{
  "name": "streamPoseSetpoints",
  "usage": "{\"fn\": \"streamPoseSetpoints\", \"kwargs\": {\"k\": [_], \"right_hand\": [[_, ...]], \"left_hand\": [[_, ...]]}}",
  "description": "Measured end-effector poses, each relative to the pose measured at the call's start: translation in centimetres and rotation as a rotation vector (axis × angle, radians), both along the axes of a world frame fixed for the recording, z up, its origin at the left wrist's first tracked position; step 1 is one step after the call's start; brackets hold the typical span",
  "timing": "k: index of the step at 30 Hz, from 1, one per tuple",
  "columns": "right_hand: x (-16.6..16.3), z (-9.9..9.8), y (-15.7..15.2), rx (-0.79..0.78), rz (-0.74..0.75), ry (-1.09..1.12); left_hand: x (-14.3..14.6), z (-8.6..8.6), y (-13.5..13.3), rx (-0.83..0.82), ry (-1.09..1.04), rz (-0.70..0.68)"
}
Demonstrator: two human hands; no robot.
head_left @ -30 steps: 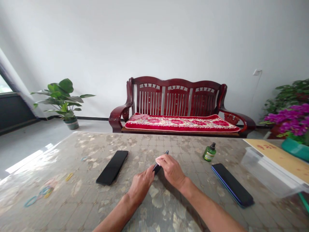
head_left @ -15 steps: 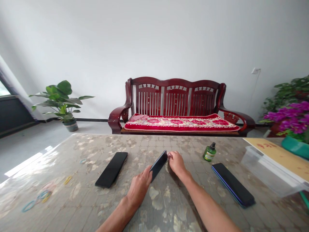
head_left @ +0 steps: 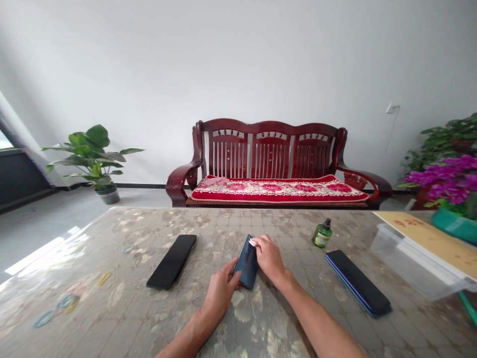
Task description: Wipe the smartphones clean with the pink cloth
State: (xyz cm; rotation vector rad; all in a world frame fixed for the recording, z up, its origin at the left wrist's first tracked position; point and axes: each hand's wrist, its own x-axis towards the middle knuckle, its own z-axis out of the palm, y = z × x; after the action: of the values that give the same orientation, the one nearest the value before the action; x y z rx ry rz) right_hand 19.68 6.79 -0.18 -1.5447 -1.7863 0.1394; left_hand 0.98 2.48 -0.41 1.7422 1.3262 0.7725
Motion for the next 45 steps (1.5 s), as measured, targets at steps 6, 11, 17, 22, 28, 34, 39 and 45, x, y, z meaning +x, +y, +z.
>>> {"fn": "streamPoseSetpoints", "kwargs": {"k": [6, 11, 17, 22, 28, 34, 39, 45], "right_hand": [[0.9, -0.2, -0.2, -0.016, 0.047, -0.069], [1.1, 0.0, -1.1, -0.006, 0.095, -0.186], [1.2, 0.7, -2.2, -0.024, 0.117, -0.325], [1.0, 0.9, -2.6, -0.047, 0.11, -0.36], [1.1, 0.0, -2.5, -0.027, 0.116, -0.367], [0.9, 0.6, -3.2, -0.055, 0.105, -0.463], [0.7, 1.1, -5.0, -0.028, 0.146, -0.617], [0.6, 1.2, -3.3, -0.003, 0.153, -0.646]], "left_hand": [[0.4, 0.2, -0.6, 0.021, 0.046, -0.117], [0.6, 0.5, -1.1, 0.125, 0.246, -0.167], [1.0, 0.9, -1.8, 0.209, 0.436, -0.225], [1.6, 1.9, -2.2, 0.176, 0.559, -0.263], [1.7, 2.1, -2.5, 0.23, 0.624, -0.286], [1.5, 1.6, -2.5, 0.32, 0.641, -0.291], [1.4, 0.6, -2.2, 0.484, 0.6, -0.352], [1.4, -0.1, -1.6, 0.529, 0.591, -0.405]]}}
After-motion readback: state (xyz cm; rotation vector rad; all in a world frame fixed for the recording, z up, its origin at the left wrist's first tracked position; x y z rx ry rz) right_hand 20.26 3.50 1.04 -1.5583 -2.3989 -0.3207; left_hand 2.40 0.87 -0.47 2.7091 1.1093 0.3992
